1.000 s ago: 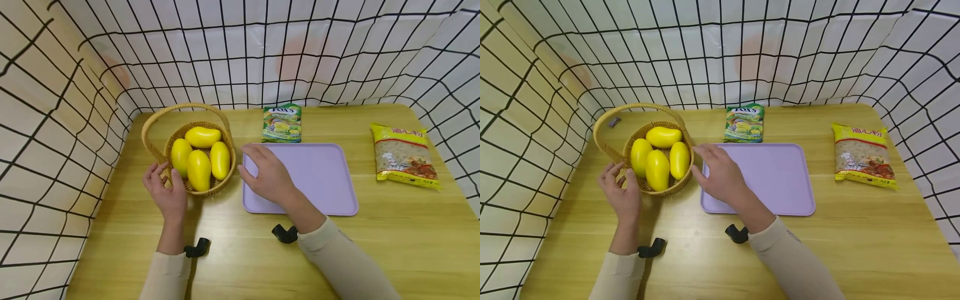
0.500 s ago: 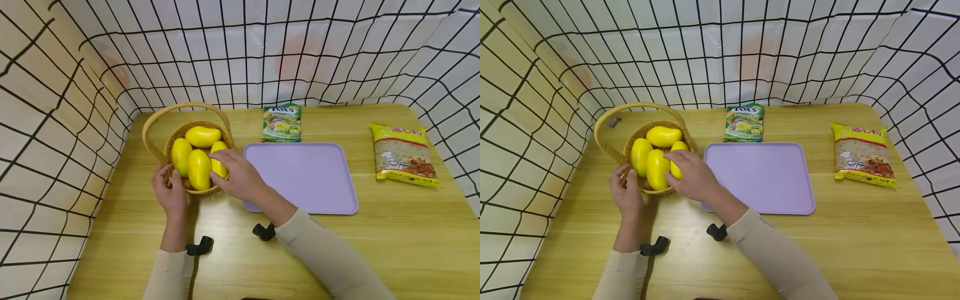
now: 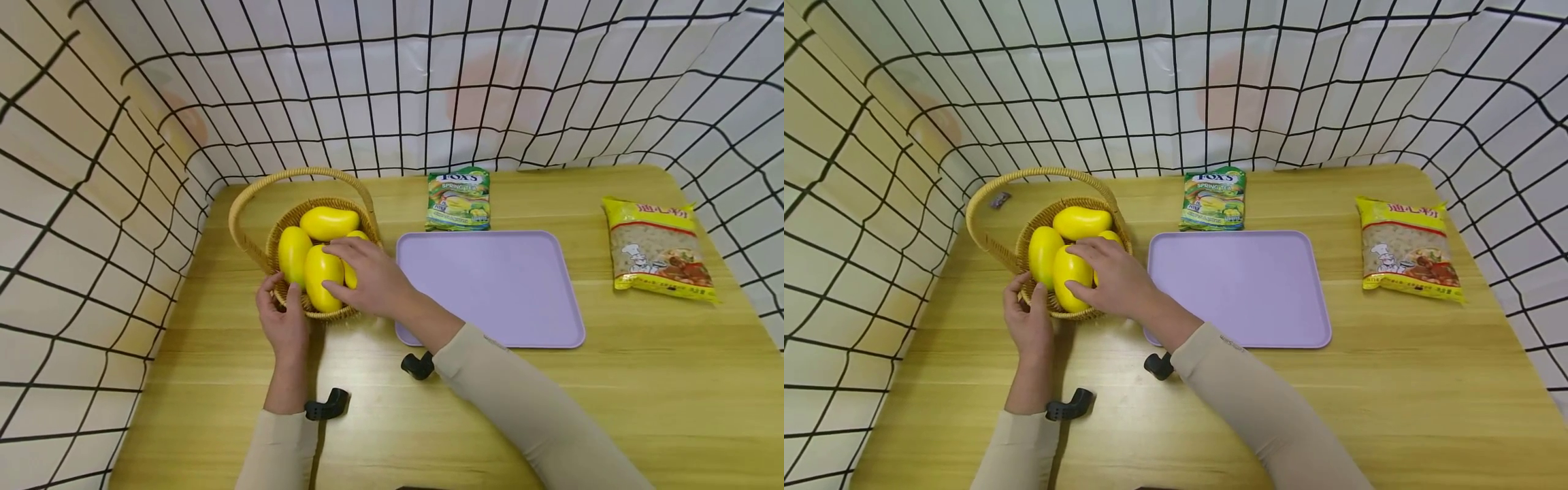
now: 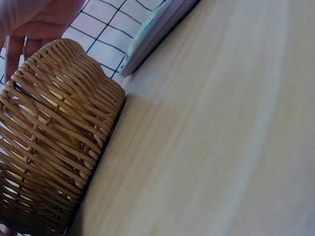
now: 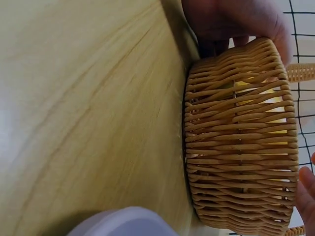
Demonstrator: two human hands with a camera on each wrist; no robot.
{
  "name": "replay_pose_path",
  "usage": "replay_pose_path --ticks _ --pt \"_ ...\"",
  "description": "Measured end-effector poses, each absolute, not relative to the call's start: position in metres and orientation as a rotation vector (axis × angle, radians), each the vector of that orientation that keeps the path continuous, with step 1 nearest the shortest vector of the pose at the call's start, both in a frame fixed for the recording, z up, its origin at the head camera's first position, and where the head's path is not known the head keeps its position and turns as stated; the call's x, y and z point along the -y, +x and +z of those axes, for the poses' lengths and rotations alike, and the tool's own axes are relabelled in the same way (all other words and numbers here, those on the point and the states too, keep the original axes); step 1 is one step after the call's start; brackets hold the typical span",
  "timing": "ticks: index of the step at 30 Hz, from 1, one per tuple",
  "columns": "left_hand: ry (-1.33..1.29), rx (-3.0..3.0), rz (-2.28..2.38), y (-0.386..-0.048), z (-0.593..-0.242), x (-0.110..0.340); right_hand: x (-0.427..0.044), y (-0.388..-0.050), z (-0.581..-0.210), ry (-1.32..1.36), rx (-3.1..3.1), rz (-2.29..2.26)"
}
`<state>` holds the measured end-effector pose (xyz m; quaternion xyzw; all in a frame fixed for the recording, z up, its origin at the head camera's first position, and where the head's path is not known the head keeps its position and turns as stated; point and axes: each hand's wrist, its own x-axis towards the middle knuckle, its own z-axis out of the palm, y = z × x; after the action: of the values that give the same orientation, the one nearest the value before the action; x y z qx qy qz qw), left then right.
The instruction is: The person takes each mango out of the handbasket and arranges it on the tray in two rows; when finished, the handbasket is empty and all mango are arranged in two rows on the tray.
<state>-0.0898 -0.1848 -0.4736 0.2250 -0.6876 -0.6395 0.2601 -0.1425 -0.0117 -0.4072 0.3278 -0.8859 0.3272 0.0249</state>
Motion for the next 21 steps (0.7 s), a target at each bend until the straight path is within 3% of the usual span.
replay_pose_path --ticks 21 --pt "0.579 1.86 -1.722 -0.091 -0.477 0.185 0.034 -0.166 -0.412 1.084 2.814 0.893"
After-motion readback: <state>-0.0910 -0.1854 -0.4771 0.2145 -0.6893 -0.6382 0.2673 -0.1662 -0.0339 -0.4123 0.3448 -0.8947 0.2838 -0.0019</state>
